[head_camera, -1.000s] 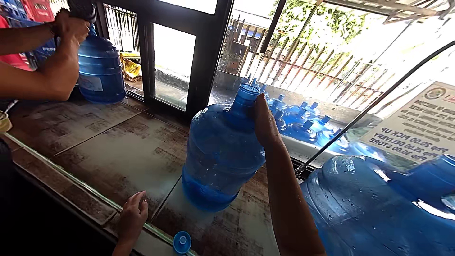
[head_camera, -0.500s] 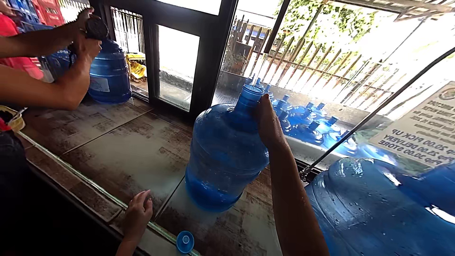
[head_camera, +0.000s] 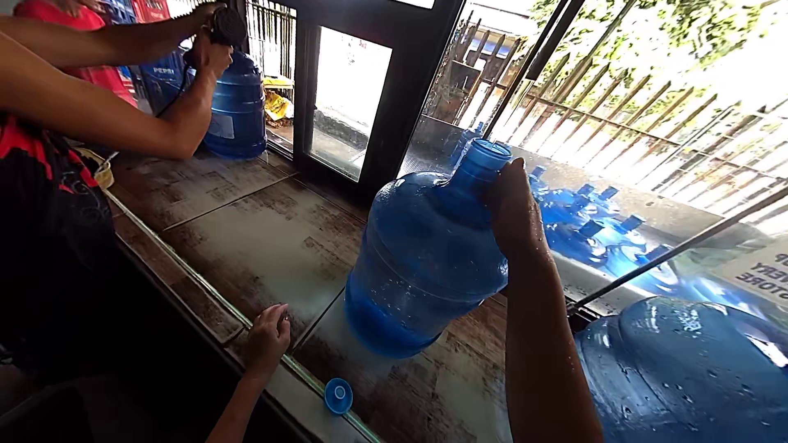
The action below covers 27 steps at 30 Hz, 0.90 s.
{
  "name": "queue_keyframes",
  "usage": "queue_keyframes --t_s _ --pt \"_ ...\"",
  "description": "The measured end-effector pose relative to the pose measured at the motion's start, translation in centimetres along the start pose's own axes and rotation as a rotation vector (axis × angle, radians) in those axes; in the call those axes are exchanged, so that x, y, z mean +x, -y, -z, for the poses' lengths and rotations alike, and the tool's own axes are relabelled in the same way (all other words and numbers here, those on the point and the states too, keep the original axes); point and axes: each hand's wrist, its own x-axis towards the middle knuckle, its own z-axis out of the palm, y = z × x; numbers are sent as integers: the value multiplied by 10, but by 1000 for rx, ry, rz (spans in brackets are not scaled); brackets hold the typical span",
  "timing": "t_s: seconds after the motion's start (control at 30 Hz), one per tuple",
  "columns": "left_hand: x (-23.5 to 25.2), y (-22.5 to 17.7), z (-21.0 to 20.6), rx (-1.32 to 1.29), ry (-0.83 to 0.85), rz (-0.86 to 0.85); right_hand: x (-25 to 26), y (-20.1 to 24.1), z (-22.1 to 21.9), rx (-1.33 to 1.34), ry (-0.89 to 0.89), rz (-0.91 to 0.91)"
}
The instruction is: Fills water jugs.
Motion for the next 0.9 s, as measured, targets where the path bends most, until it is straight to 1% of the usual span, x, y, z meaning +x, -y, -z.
queue_keyframes --t_s 0.07,0.47,0.63,0.9 --pt "0 0 -1 -5 3 2 1 -1 1 -4 9 18" --pt "0 -4 -1 5 -12 -8 2 0 0 19 -12 -7" --pt "1 1 -4 3 -11 -30 16 -8 0 40 -13 45" --pt "1 4 -5 -3 -29 -41 19 -12 0 39 -8 46"
